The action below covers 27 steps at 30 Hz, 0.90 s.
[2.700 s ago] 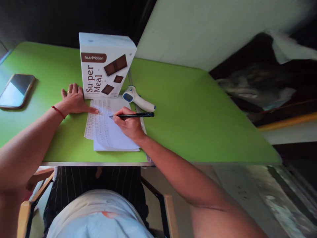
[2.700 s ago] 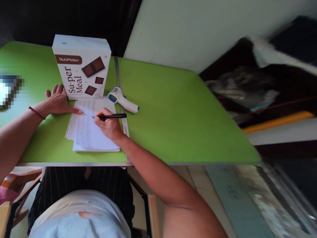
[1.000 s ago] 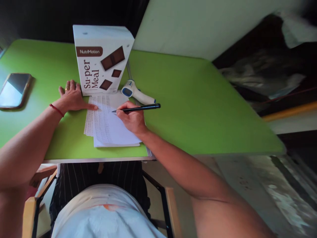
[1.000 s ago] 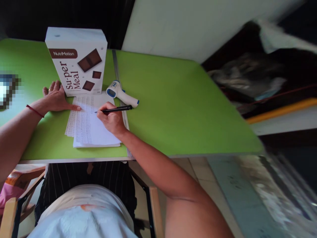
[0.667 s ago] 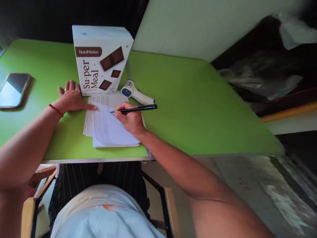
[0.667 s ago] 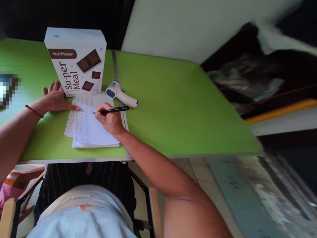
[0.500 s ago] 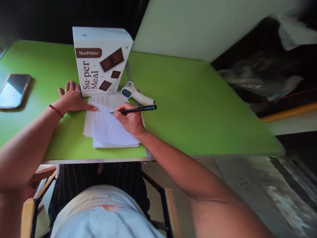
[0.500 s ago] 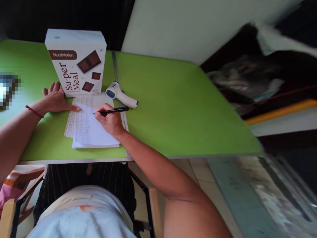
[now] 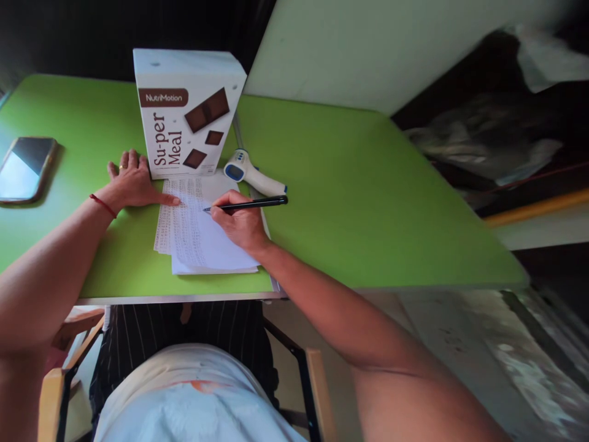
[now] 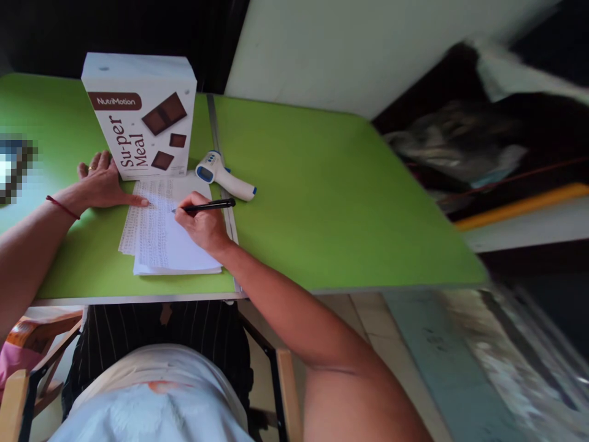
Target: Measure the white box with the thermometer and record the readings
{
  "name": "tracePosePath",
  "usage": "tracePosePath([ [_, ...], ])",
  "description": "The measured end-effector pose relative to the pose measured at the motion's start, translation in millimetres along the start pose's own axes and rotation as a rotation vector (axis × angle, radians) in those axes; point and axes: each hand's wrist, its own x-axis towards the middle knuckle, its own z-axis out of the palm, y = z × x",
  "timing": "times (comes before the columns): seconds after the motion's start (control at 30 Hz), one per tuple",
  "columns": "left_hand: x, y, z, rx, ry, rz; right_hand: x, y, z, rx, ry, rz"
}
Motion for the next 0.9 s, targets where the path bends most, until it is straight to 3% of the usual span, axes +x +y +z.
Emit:
tracePosePath([
  [0.9,3.5,-4.9,4.3,0.026,0.012,0.013,-0.2,2.4,-1.3,0.004,0.031,0.021],
])
